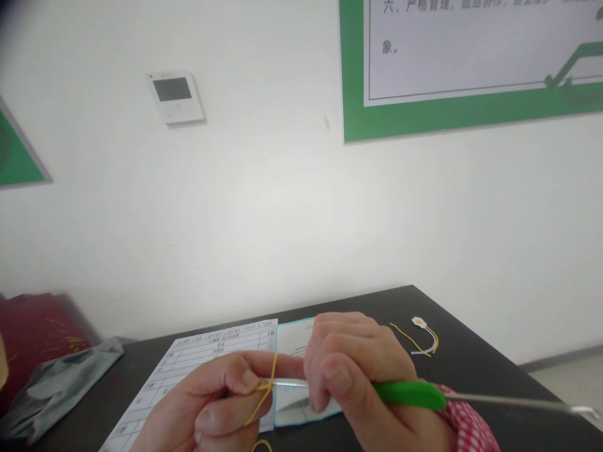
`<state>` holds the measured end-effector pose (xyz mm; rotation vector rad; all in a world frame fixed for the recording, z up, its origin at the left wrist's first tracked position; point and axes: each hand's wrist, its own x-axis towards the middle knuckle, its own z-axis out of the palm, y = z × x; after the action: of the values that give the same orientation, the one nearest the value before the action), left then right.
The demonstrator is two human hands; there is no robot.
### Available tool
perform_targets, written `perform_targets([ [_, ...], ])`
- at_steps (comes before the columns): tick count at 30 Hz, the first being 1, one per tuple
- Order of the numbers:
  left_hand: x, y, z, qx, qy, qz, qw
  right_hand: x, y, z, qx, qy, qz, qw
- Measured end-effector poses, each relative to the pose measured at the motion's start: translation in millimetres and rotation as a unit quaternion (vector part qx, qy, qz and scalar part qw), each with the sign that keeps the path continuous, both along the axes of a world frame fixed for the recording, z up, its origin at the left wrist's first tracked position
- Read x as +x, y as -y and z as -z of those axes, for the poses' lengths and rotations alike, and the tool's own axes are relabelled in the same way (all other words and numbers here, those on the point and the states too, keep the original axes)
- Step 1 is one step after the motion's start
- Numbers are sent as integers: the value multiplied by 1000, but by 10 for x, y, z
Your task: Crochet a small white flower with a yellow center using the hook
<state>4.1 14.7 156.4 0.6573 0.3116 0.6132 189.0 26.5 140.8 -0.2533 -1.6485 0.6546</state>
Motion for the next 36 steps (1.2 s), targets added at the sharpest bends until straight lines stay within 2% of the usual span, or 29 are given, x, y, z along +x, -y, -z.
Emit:
perform_targets([
  [2, -9, 1, 1, -11, 13, 11, 1000, 13, 1, -14, 10, 14, -19, 1000],
  [4, -11, 4, 10, -10, 27, 19, 999, 1, -4, -18, -8, -3, -27, 1000],
  [7, -6, 0, 31, -11, 30, 11, 999, -63, -25, -28, -94, -74, -45, 992],
  [11, 1, -14, 39, -11, 21, 11, 1000, -150, -52, -73, -243, -127, -81, 958],
  [14, 8, 5, 25, 4, 11, -1, 1000, -173, -55, -76, -291, -130, -82, 944],
  [15, 10, 21, 20, 13, 3, -15, 1000, -168, -51, -63, -280, -127, -76, 948],
  [17, 15, 60, 9, 26, -18, -61, 998, -138, -32, -23, -218, -111, -49, 968],
  [19, 20, 97, -3, 28, -42, -104, 993, -84, -8, 6, -113, -71, -16, 991],
  [21, 25, 123, -18, 30, -50, -123, 991, -25, 12, -2, 2, -12, 0, 1000],
  [24, 34, 142, -30, 30, -46, -123, 991, 23, 28, -71, 149, 86, 29, 985],
  [26, 46, 149, -18, 26, -56, -132, 989, 7, 39, -90, 211, 154, 72, 962],
  [28, 64, 153, 8, 22, -72, -143, 987, -35, 55, -50, 241, 199, 120, 942],
  [32, 95, 145, 43, 10, -73, -149, 986, -59, 90, 78, 252, 195, 186, 929],
  [36, 91, 119, 31, 15, -84, -153, 985, 66, 83, 31, 271, 235, 167, 918],
])
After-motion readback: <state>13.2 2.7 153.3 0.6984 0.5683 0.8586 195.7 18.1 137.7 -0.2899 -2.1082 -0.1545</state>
